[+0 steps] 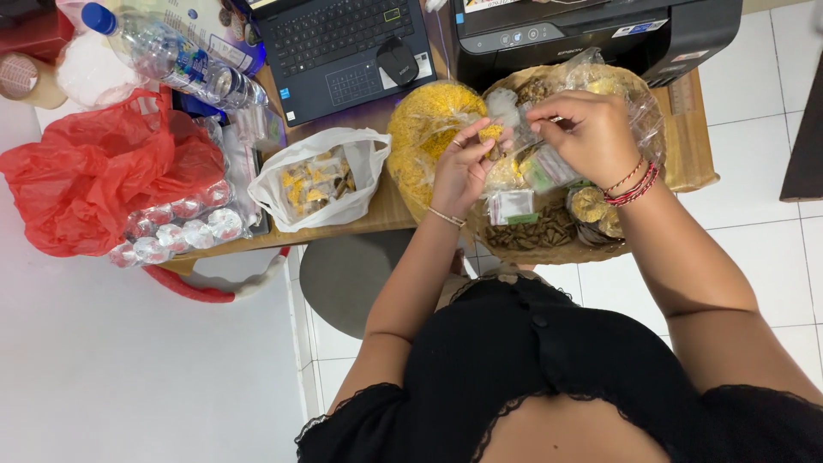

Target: The person places small plastic bags into a larger yellow mesh bag by hand, picking up various items from a basket on a desk.

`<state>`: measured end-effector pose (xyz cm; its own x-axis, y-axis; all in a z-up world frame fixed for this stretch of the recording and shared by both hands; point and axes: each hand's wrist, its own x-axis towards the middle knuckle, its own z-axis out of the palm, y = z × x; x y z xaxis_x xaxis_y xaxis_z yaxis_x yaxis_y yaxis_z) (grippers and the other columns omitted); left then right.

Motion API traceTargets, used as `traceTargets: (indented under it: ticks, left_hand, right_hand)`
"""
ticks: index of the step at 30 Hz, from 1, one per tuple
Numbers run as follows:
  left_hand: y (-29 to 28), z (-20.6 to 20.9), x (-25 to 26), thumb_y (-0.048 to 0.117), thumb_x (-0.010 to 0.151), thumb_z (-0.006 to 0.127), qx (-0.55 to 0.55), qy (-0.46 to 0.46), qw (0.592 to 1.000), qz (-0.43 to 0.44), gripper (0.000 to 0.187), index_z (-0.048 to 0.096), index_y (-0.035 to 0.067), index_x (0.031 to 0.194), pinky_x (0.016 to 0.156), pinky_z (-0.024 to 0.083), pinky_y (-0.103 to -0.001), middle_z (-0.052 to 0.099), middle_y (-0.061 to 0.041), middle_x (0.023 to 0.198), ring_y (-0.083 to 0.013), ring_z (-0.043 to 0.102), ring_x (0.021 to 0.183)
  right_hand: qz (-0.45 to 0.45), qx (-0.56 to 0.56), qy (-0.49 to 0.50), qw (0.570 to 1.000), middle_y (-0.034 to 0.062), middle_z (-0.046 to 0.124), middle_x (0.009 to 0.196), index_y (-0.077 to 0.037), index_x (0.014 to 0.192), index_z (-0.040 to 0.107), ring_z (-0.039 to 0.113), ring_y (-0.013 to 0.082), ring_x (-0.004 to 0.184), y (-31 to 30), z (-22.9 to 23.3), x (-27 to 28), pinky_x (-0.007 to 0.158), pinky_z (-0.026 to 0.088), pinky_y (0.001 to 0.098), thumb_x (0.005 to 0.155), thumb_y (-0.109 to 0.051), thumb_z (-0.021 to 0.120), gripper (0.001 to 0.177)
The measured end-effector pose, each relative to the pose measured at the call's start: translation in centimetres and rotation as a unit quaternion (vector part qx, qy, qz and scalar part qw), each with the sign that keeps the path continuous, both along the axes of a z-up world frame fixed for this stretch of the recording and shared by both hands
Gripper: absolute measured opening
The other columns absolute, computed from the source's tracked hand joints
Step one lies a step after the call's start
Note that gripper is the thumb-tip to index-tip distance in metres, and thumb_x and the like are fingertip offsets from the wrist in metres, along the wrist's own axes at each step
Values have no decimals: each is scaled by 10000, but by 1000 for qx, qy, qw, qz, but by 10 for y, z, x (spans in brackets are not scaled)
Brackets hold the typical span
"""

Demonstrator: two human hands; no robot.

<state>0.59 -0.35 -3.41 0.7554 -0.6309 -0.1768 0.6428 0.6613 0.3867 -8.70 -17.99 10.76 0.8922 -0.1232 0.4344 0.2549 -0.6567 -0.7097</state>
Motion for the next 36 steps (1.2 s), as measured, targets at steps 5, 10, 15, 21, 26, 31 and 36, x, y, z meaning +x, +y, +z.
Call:
traceTargets:
  ticks: [5,10,15,21,26,31,36]
  left_hand:
    - [9,5,-1,-206,936,613,-2,3,1000,-8,366,586,-130,1292,972,587,-598,591,-311,1270,-551,622,1112]
    - [15,7,-1,-203,935,609,0,5,1000,-18,365,599,-117,1289,966,600,-580,609,-290,1262,-532,631,1109]
    - [23,29,-3,-168,927,589,51,1,998,-40,297,647,-34,1186,985,592,-410,642,-255,1295,-447,648,1184]
    - [25,35,-3,-160,932,597,41,-2,998,-51,287,652,-15,1174,970,606,-402,658,-260,1263,-411,671,1158]
    - [25,29,-5,-159,931,590,40,4,998,-54,306,634,-41,1209,988,596,-425,626,-280,1311,-420,657,1174]
    - [26,28,-5,-148,943,584,22,8,998,-58,283,627,-48,1204,975,599,-410,592,-321,1343,-427,656,1170]
    - [27,27,-8,-192,921,594,-45,31,997,-48,270,695,-2,1084,975,599,-358,683,-245,1183,-470,608,1215]
  right_hand:
    - [-4,2,-1,1000,132,779,1007,-53,1003,811,734,352,940,14,5,-2,835,558,409,904,145,764,226]
    - [-2,-5,-6,1000,161,778,987,-34,983,812,731,383,889,22,6,-4,764,562,412,895,180,734,244]
    - [3,-88,-18,996,176,772,1100,34,1081,789,750,286,996,24,8,-8,897,636,371,973,172,645,227]
    - [1,-93,-9,996,176,770,1097,34,1060,787,744,269,951,25,8,-8,860,640,353,947,214,654,251]
    - [1,-110,-33,993,179,767,1098,22,1060,792,740,300,1007,30,11,-8,943,634,397,969,150,728,170]
    - [-26,-92,-68,993,201,750,1090,36,1068,783,718,303,990,25,1,-10,912,610,403,983,181,672,201]
    - [-76,32,120,989,142,724,1075,23,1356,592,703,216,860,31,-4,-13,762,610,327,1007,-214,764,455]
